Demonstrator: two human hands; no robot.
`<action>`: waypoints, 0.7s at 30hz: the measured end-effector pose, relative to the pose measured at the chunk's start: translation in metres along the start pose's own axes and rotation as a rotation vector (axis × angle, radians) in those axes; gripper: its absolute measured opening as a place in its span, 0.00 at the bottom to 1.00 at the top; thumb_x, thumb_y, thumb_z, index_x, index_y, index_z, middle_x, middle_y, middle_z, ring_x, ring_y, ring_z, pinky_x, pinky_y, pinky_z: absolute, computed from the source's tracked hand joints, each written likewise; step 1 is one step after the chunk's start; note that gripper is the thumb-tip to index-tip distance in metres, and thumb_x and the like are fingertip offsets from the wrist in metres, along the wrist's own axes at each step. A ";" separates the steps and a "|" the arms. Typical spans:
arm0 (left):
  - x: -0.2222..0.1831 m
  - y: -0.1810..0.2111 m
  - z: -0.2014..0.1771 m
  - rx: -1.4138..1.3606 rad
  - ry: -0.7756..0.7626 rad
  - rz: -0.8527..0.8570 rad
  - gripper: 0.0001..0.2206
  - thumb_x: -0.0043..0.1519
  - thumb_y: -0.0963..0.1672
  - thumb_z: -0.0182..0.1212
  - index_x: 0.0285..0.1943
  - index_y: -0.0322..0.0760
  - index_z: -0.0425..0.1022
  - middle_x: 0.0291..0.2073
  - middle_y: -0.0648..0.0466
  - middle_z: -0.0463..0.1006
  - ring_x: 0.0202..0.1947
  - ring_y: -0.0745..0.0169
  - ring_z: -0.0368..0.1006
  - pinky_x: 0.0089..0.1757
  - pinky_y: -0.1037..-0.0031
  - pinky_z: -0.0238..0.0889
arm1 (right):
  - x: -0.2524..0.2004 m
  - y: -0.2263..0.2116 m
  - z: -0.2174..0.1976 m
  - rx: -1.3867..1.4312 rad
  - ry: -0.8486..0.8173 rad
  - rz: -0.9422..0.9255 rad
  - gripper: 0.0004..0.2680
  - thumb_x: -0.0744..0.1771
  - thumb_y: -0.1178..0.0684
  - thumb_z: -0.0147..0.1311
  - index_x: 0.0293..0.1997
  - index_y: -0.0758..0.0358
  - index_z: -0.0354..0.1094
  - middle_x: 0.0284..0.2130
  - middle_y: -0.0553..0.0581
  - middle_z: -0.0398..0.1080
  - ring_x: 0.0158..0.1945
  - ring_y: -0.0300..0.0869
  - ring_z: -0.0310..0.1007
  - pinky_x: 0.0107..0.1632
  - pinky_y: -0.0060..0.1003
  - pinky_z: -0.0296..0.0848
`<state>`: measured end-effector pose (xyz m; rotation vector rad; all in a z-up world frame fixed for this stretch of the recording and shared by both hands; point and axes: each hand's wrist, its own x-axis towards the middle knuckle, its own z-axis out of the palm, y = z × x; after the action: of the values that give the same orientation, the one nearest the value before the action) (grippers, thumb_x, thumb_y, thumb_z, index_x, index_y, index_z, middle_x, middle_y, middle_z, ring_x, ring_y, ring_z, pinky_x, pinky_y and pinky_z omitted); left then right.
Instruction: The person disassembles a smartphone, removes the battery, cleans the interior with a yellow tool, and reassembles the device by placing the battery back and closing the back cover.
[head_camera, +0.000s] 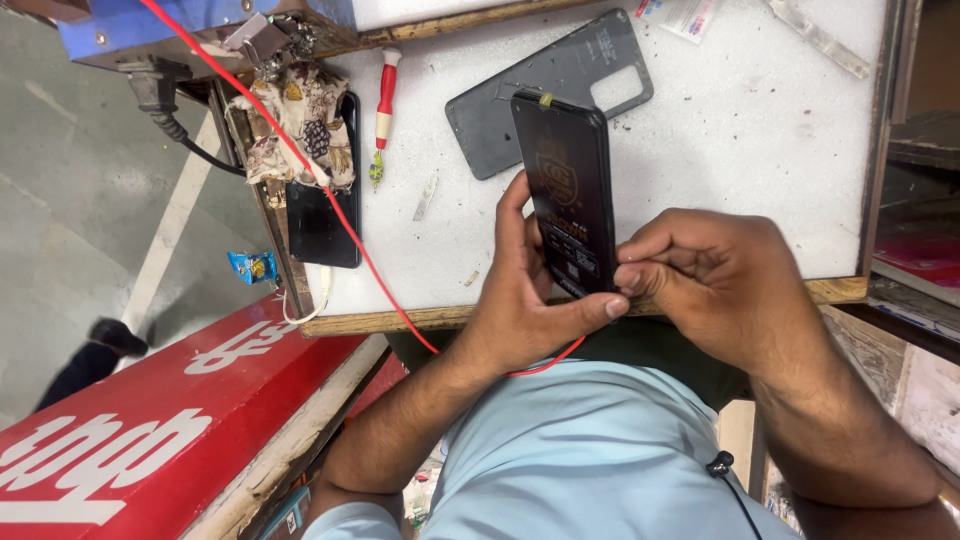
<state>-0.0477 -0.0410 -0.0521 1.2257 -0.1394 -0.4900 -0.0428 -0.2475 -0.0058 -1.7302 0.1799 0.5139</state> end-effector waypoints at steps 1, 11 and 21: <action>0.001 0.000 0.002 0.014 0.006 0.006 0.55 0.62 0.42 0.74 0.84 0.37 0.22 0.61 0.47 0.66 0.66 0.60 0.69 0.69 0.62 0.65 | -0.001 -0.001 -0.001 -0.096 0.009 -0.019 0.03 0.64 0.61 0.63 0.37 0.70 0.76 0.28 0.57 0.80 0.33 0.36 0.81 0.35 0.27 0.80; 0.016 0.014 -0.005 -0.237 0.031 -0.100 0.52 0.61 0.43 0.72 0.85 0.41 0.29 0.54 0.48 0.71 0.56 0.63 0.74 0.58 0.68 0.72 | 0.012 0.023 0.000 0.413 -0.080 -0.100 0.09 0.66 0.63 0.59 0.50 0.76 0.71 0.41 0.64 0.79 0.44 0.40 0.81 0.49 0.31 0.83; 0.019 0.006 -0.008 -0.298 0.066 -0.122 0.41 0.64 0.40 0.69 0.82 0.33 0.43 0.58 0.48 0.69 0.60 0.65 0.70 0.63 0.67 0.68 | 0.011 0.047 -0.003 0.362 -0.089 0.024 0.07 0.66 0.63 0.60 0.47 0.73 0.75 0.35 0.64 0.80 0.37 0.40 0.81 0.42 0.31 0.83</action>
<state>-0.0261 -0.0407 -0.0526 0.9602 0.0641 -0.5540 -0.0510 -0.2589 -0.0517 -1.3514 0.2163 0.5393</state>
